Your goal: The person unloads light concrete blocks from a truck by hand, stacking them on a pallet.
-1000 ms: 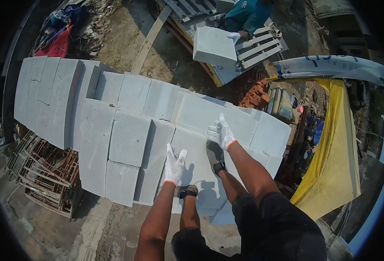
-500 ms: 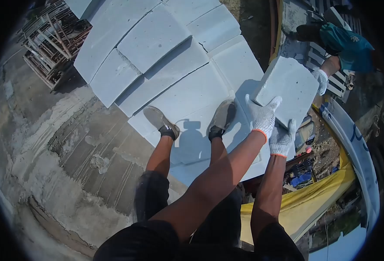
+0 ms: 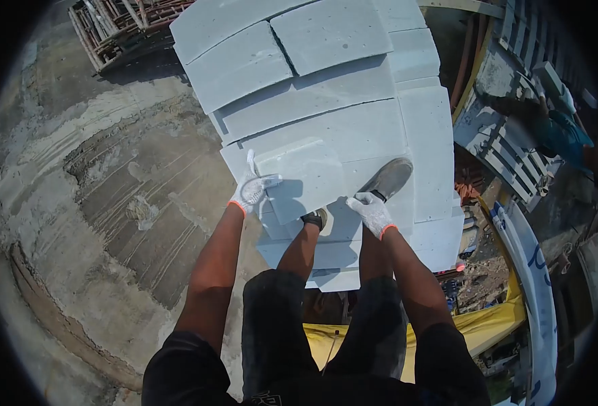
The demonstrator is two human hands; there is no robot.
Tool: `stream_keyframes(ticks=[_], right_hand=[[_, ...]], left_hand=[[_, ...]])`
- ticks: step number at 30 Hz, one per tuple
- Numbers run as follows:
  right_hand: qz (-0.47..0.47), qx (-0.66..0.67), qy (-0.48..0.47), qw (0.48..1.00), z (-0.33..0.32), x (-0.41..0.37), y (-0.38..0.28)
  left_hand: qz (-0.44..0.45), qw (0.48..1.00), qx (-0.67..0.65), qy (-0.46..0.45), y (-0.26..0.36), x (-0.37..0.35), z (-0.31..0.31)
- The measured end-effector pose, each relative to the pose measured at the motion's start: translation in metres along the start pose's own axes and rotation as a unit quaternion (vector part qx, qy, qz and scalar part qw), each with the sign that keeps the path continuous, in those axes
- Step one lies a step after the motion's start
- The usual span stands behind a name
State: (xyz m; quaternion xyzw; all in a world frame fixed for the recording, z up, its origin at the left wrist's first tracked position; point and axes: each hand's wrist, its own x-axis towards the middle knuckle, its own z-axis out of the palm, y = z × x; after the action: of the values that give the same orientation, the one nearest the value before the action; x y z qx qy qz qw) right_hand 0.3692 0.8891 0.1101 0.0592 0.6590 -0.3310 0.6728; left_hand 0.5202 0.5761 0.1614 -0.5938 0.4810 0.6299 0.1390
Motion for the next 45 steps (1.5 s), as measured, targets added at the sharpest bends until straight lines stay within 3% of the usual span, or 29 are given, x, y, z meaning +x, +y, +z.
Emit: stream_keyframes(ticks=[4,6,7,11,12,14,16,17,18,19,20,22,24,25,26,28,30,32,34,36,39,40,41,42,45], right_hand=[[0.032,-0.054,0.116,0.991,-0.017,-0.005,-0.011],[0.033,-0.101,0.138,0.985,-0.027,-0.010,0.001],[0.031,-0.131,0.161,0.978,-0.031,-0.017,0.005],[0.086,-0.143,0.199,0.966,-0.046,-0.036,0.058],[0.089,-0.145,0.214,0.962,-0.038,-0.048,0.060],[0.131,-0.163,0.230,0.950,-0.026,-0.070,0.059],[0.138,-0.213,0.240,0.937,-0.023,-0.079,0.065],[0.123,-0.187,0.248,0.943,-0.024,-0.082,0.058],[0.111,-0.161,0.252,0.948,-0.024,-0.090,0.052],[0.080,-0.182,0.243,0.950,-0.030,-0.094,0.035],[0.053,-0.146,0.265,0.952,-0.033,-0.102,0.016],[-0.012,-0.090,0.313,0.945,-0.054,-0.116,-0.012],[-0.063,-0.097,0.401,0.909,-0.095,-0.130,-0.024],[-0.094,-0.139,0.486,0.858,-0.122,-0.143,-0.027],[-0.122,-0.181,0.566,0.795,-0.153,-0.156,-0.032],[-0.127,-0.257,0.682,0.673,-0.221,-0.189,-0.048],[-0.050,-0.296,0.722,0.623,-0.290,-0.207,-0.068],[-0.015,-0.284,0.704,0.650,-0.368,-0.203,-0.069],[-0.061,-0.196,0.660,0.723,-0.446,-0.191,-0.068],[-0.062,-0.142,0.493,0.856,-0.484,-0.192,-0.080],[-0.112,-0.110,0.483,0.861,-0.464,-0.196,-0.077],[-0.120,-0.122,0.526,0.833,-0.450,-0.193,-0.070],[-0.156,-0.126,0.495,0.845,-0.435,-0.198,-0.061],[-0.158,-0.174,0.513,0.826,-0.404,-0.207,-0.060],[-0.142,-0.306,0.483,0.808,-0.355,-0.217,-0.038]], left_hand=[[-0.041,0.997,0.047,-0.054,-0.033,0.046,-0.064],[0.056,0.992,-0.090,-0.073,-0.083,0.091,-0.076],[0.070,0.992,-0.099,0.020,-0.098,0.107,-0.073],[0.046,0.982,-0.161,0.087,-0.127,0.121,-0.048],[0.035,0.990,-0.019,0.136,-0.124,0.110,-0.045],[0.035,0.940,0.260,0.219,-0.113,0.087,-0.024],[-0.140,0.963,0.019,0.229,-0.129,0.077,-0.015],[-0.171,0.968,-0.148,0.111,-0.133,0.063,-0.012],[-0.210,0.930,-0.301,-0.014,-0.141,0.048,-0.010],[-0.323,0.864,-0.383,0.051,-0.172,0.069,0.003],[-0.350,0.805,-0.480,-0.008,-0.220,0.090,0.011],[-0.332,0.797,-0.504,-0.019,-0.223,0.093,0.033],[-0.305,0.772,-0.557,-0.023,-0.226,0.087,0.067],[-0.294,0.761,-0.578,-0.029,-0.221,0.084,0.087],[-0.136,0.872,-0.471,0.015,-0.178,0.071,0.100],[-0.154,0.846,-0.510,-0.018,-0.177,0.080,0.097],[-0.165,0.842,-0.513,-0.030,-0.176,0.092,0.091],[-0.175,0.835,-0.521,-0.036,-0.180,0.101,0.096],[-0.202,0.851,-0.483,0.029,-0.184,0.110,0.096],[-0.190,0.867,-0.456,0.071,-0.165,0.107,0.099],[-0.126,0.929,-0.341,0.066,-0.157,0.075,0.131],[-0.109,0.941,-0.318,0.040,-0.151,0.064,0.142],[-0.099,0.953,-0.288,0.011,-0.150,0.045,0.150],[-0.093,0.950,-0.296,0.039,-0.145,0.030,0.159],[-0.163,0.943,-0.288,0.033,-0.129,0.007,0.185]])
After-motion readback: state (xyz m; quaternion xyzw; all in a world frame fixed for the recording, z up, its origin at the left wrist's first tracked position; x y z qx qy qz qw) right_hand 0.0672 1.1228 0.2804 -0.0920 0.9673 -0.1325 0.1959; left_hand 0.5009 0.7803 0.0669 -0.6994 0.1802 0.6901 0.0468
